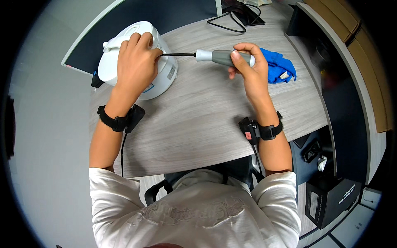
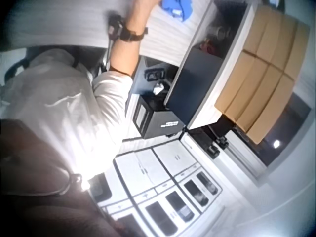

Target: The person wipes the exterior of a white rice cooker with a blue cloth, then uses a screwdriver to remove screws from the lid and body. The lid is detached and set aside, and the person continues unscrewing components from the cooker's rim.

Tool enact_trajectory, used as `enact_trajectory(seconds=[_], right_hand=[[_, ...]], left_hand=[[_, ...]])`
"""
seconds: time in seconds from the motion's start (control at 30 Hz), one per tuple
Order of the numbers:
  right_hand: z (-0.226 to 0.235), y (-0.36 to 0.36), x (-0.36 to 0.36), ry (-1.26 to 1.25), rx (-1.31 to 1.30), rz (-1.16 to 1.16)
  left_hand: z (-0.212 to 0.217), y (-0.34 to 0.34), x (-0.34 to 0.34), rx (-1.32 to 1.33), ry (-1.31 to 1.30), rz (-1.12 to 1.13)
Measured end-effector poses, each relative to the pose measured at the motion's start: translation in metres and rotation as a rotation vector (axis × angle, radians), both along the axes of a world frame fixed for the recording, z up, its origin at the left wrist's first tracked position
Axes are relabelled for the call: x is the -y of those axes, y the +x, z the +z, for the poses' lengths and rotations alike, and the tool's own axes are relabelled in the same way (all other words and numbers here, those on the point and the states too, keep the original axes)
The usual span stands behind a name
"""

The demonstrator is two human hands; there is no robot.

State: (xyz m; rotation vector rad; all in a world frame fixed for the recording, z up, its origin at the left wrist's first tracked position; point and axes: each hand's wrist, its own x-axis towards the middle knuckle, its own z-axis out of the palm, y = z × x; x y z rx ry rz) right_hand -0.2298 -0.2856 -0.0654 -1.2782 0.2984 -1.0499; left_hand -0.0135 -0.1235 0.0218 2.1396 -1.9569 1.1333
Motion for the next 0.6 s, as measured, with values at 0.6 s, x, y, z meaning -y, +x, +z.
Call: enact_trajectory(seconds=[0.6], right_hand=[[0.012,-0.019,0.018,-0.002,0.05,-0.019]], left_hand=[[0.005,-0.009,0.006,-0.063,-0.072,-0.136]])
